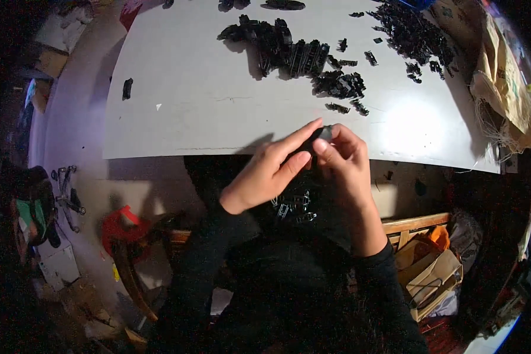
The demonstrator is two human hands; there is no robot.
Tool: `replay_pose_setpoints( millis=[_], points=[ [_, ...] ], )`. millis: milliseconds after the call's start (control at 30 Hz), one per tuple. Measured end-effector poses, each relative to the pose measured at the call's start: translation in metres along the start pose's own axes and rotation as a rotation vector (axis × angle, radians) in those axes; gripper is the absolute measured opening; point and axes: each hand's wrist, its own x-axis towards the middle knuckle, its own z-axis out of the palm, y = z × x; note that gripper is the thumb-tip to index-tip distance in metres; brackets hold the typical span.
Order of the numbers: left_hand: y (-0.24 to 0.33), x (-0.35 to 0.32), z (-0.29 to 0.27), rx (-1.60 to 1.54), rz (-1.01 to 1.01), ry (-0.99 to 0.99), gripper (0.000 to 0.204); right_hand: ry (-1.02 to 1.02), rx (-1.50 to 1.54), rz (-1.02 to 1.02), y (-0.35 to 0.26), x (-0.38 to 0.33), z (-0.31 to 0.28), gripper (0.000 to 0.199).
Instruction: Assembling small black plastic housing parts and metal components by hand at a workbench.
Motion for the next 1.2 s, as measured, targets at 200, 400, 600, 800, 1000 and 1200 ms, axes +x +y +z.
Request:
replay_pose_setpoints(
  millis=[200,400,600,800,1000,1200],
  points=[
    [-0.051,0.064,-0.061,0.691,0.245,0.592,0.029,0.213,-0.35,-0.256,-0.014,0.038,-0.039,0.024],
    [-0.055,0.076,-0.075,0.912,-0.119,0.507,0.027,0.218,-1.232,-0.543,-0.015,0.044,-0.038,0.021],
    [-0.063,0.035,-0.081,0.808,0.122,0.734,0.033,0.371,-0.812,-0.353,-0.029,0.038,-0.035,0.014],
    [-0.018,0.013,-0.026,-0.284,-0.136,0.465,0.029,0.14,-0.875,-0.342,-0.014,0.042,-0.025,0.018],
    [-0.002,0.001,-0.005,-0.402,-0.195,0.356,0.039,-0.058,-0.024,0.027,-0.027,0.012,0.019,0.01],
    [-0.009,0.001,0.005,0.008,0.15,0.35,0.046,-0.043,-0.091,-0.065,-0.022,0.01,0.025,0.01]
  ],
)
